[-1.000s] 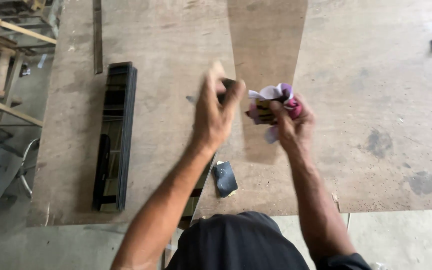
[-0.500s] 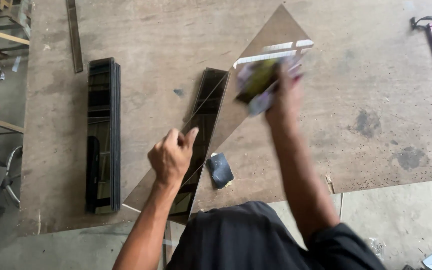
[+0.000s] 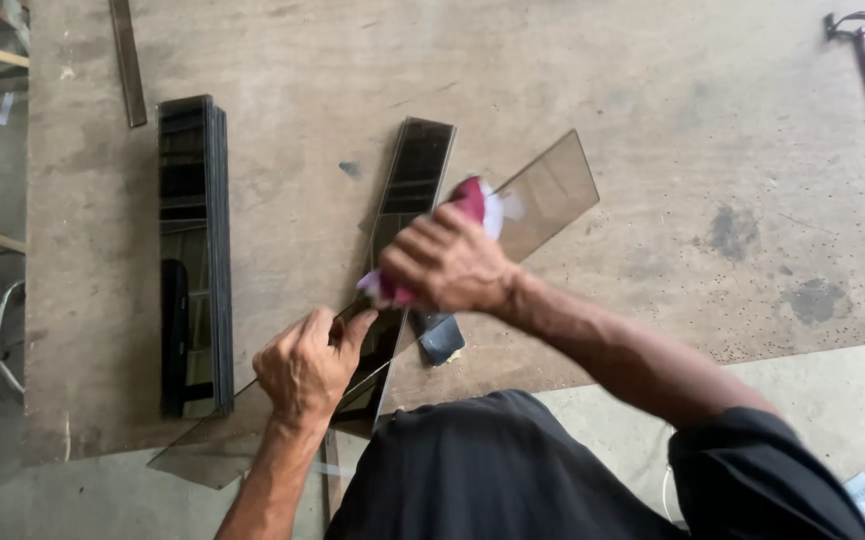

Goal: Wiping down long tinted panels with a cloth on a workbench

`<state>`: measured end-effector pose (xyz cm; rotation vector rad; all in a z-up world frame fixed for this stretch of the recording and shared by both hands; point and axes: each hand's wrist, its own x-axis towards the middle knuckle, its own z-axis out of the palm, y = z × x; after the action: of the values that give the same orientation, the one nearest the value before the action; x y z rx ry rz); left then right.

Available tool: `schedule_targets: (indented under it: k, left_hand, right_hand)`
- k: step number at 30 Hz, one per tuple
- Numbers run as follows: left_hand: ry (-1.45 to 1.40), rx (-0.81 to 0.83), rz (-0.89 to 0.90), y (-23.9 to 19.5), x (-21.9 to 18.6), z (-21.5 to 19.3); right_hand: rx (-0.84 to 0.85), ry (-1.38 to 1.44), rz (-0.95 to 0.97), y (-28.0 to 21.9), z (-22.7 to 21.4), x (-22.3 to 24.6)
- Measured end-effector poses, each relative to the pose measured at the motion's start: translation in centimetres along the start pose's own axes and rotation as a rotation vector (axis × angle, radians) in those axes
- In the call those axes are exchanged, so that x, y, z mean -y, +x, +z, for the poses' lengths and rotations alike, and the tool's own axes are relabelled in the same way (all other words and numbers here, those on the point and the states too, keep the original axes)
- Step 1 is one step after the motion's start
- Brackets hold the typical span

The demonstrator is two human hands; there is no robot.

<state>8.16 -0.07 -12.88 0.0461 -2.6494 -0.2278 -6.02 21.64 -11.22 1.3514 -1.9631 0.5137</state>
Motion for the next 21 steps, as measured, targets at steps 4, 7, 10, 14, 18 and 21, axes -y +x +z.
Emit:
schedule_targets:
  k: [4, 7, 10, 14, 18, 21]
  left_hand:
    - [-0.009, 0.003, 0.019, -2.0, 2.1, -1.2]
    - [-0.025, 0.041, -0.055, -3.6, 3.2, -1.3]
    - [-0.055, 0.065, -0.175, -5.1, 4.8, -0.7]
    - [-0.249, 0.161, -0.517, -5.1, 4.8, -0.5]
    - [-0.296, 0.229, -0.585, -4.4, 3.2, -0.7]
    - [-0.284, 0.244, -0.592, -5.6, 4.2, -1.5]
  right_hand:
    - [0.184, -0.043, 0.098, -2.3, -2.7, -7.3]
    - [0.328, -0.082, 0.465, -6.2, -4.4, -14.5]
    - [-0.034, 0.374, 1.321, -6.6, -7.0, -16.1]
    - [-0.614, 1.305, 2.139, -0.4, -4.9, -5.9]
    - [-0.552, 1.343, 2.127, 1.9, -1.4, -0.5]
    - [-0.441, 1.449, 2.092, 2.1, 0.3, -0.9]
